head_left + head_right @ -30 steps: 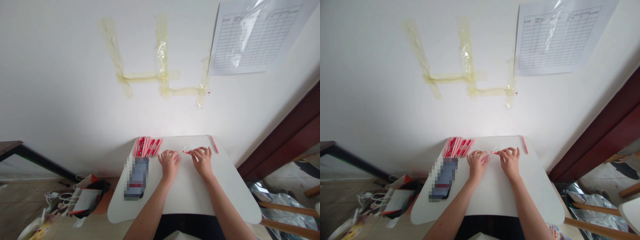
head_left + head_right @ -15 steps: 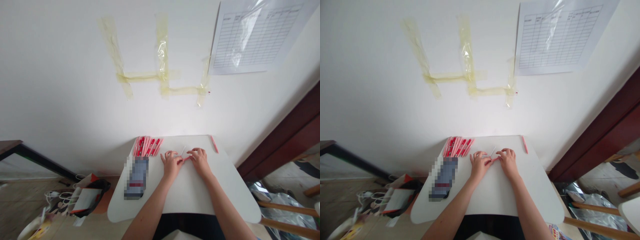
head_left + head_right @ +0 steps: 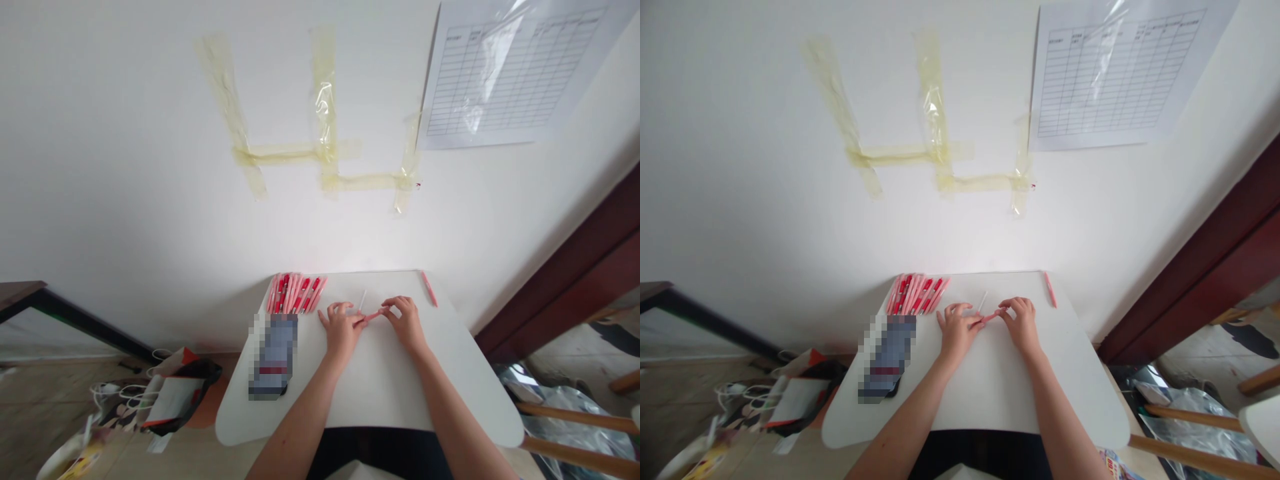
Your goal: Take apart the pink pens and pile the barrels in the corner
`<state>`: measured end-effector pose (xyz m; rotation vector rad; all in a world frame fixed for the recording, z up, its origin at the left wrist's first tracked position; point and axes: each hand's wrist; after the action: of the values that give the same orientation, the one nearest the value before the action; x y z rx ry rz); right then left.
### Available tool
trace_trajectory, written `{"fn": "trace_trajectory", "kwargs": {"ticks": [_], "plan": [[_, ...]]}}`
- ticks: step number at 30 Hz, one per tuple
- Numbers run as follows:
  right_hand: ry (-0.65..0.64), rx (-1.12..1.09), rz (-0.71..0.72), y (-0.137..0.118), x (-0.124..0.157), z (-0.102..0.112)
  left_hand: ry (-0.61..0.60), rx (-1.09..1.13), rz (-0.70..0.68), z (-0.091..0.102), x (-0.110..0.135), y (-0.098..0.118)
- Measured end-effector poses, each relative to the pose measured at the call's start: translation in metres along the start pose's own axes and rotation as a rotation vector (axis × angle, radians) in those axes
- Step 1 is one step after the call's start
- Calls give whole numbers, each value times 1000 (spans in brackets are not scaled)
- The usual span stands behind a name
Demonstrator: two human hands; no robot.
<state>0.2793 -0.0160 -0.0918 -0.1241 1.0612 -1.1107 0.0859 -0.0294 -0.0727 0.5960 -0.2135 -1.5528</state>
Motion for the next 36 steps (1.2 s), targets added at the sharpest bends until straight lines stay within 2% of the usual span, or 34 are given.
{"fn": "trace_trajectory", "kwargs": {"ticks": [4,7,16,24,32,36], "plan": [[78,-183,-60,-14,-3,1,-22,-12,-29,2,1,1],[88,-217,-79,-18,-4,1,-38,-13,-30,2,1,2],[93,-137,-216,3,-4,5,5,57,13,-1,-1,0],[19,-64,-175,12,-4,7,33,91,8,-1,-1,0],[-217,23,-49,16,0,8,109,128,0,1,-1,-1],[-259,62,-18,8,0,5,178,204,-12,6,-1,0]]}}
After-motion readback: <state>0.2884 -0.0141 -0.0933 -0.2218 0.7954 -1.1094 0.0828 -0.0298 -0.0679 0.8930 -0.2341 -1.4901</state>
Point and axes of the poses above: each hand's wrist, its own x-axis away from the middle knuckle, its own z-axis out of the back of the hand, y = z × x, and after that the axes turned 7 degrees about z, right-handed
